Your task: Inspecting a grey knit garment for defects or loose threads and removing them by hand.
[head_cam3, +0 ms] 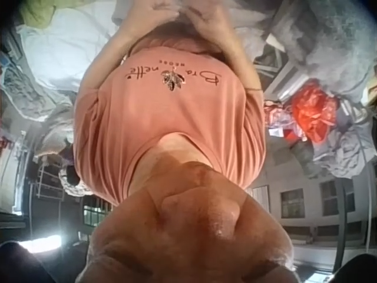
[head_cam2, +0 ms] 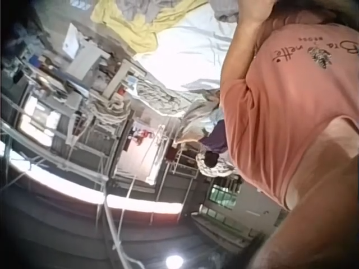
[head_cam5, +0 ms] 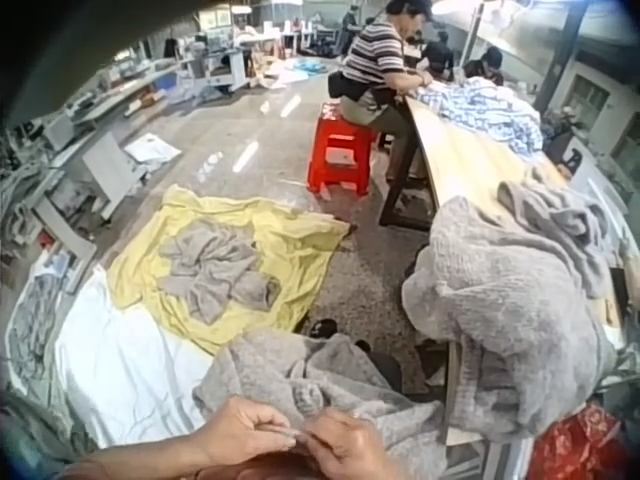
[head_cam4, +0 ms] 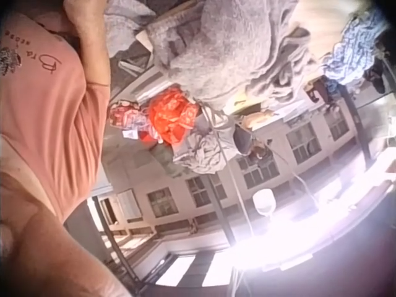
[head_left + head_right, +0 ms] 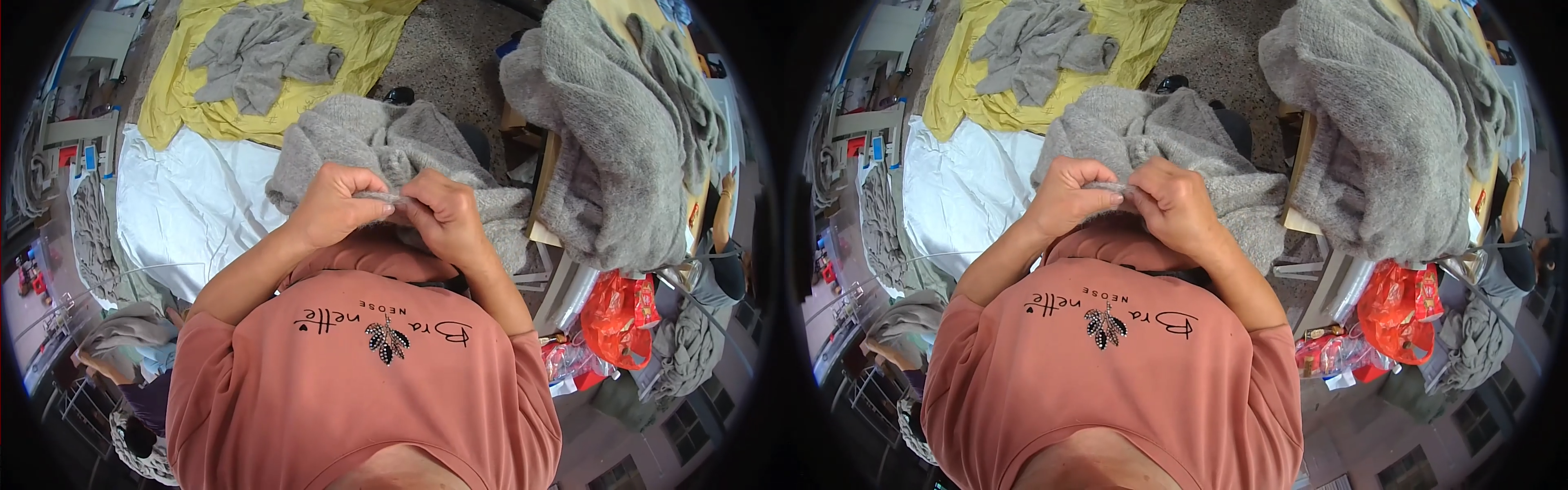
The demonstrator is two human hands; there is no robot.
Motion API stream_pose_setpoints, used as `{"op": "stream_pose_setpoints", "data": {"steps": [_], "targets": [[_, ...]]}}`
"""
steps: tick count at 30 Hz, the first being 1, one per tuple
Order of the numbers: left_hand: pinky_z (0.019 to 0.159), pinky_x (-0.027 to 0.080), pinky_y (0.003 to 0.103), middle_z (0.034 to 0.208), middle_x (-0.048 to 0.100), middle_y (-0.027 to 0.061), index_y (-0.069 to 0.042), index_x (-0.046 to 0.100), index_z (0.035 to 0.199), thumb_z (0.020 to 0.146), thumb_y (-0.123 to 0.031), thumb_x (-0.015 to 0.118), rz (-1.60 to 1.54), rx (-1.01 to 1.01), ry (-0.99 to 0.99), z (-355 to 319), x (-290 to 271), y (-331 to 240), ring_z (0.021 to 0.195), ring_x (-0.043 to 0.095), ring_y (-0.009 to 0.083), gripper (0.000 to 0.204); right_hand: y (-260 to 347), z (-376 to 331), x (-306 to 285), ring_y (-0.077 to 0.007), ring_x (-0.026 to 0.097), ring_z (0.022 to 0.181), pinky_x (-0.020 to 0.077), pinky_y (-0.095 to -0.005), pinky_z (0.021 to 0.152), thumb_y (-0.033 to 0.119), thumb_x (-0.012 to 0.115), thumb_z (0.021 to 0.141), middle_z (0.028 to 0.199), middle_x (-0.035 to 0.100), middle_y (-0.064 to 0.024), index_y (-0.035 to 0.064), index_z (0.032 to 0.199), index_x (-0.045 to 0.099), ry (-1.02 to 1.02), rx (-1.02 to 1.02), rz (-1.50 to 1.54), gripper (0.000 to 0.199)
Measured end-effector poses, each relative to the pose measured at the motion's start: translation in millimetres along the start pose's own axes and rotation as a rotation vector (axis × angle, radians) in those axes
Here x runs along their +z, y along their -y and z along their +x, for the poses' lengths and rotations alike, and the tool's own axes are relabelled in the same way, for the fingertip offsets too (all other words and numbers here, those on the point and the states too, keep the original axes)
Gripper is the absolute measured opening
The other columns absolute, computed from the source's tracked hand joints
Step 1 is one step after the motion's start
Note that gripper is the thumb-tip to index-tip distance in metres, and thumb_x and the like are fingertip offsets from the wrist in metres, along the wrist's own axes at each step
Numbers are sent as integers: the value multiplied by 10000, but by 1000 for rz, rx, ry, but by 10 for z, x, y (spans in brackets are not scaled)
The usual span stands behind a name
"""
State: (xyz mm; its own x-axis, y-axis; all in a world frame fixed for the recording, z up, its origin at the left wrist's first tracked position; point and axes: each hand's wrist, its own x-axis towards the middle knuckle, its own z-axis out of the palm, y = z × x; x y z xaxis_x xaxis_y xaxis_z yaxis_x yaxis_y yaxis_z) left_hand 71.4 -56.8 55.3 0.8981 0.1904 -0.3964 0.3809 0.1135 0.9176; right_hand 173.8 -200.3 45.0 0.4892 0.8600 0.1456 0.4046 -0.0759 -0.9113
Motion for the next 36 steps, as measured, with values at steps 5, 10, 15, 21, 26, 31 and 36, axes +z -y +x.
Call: {"op": "stream_pose_setpoints", "data": {"steps": [5,10,15,21,26,31,36], "targets": [[529,407,204,623,574,-3,35,610,722,687,-29,622,-32,-10,101,28,57,110,607,486,30,74,-40,-63,93,-142,480,573,382,-257,519,-32,553,732,638,503,-57,-15,733,544,-10,120,224,19],[536,400,188,667,590,4,27,615,751,726,0,583,-84,-21,30,36,79,31,636,502,29,48,-112,-84,100,-136,472,579,380,-249,528,-28,551,745,645,502,-53,-17,733,542,-90,157,211,19],[572,424,191,706,607,22,23,621,775,744,-1,578,-190,-26,-17,65,119,111,649,526,44,58,-43,-81,15,-191,526,687,421,-270,619,23,567,749,755,540,-92,-12,810,552,-42,0,67,72],[629,439,209,763,621,39,4,619,813,744,21,565,-529,-50,-67,12,-198,-14,690,562,71,90,-469,-27,-554,-294,548,852,417,-321,762,116,622,694,931,560,-141,-11,957,557,327,282,-201,299],[660,453,220,800,630,52,-7,610,852,742,33,561,-661,-46,-97,-43,-350,-108,709,586,103,127,-646,-197,-520,-200,549,795,417,-282,742,156,629,711,793,585,-92,-26,921,577,319,393,67,283],[705,465,246,844,629,63,-3,611,881,740,41,570,-724,65,-116,-64,-329,-80,753,587,119,153,-532,-125,-560,-127,528,816,416,-259,733,133,603,744,871,603,-95,-40,978,564,337,421,278,293],[761,466,285,893,621,101,26,583,940,741,8,564,-726,112,-41,-43,-367,-56,809,594,163,200,-342,-143,-620,-126,530,745,426,-296,671,-6,579,656,818,593,-73,-31,921,548,729,208,11,268]]}}
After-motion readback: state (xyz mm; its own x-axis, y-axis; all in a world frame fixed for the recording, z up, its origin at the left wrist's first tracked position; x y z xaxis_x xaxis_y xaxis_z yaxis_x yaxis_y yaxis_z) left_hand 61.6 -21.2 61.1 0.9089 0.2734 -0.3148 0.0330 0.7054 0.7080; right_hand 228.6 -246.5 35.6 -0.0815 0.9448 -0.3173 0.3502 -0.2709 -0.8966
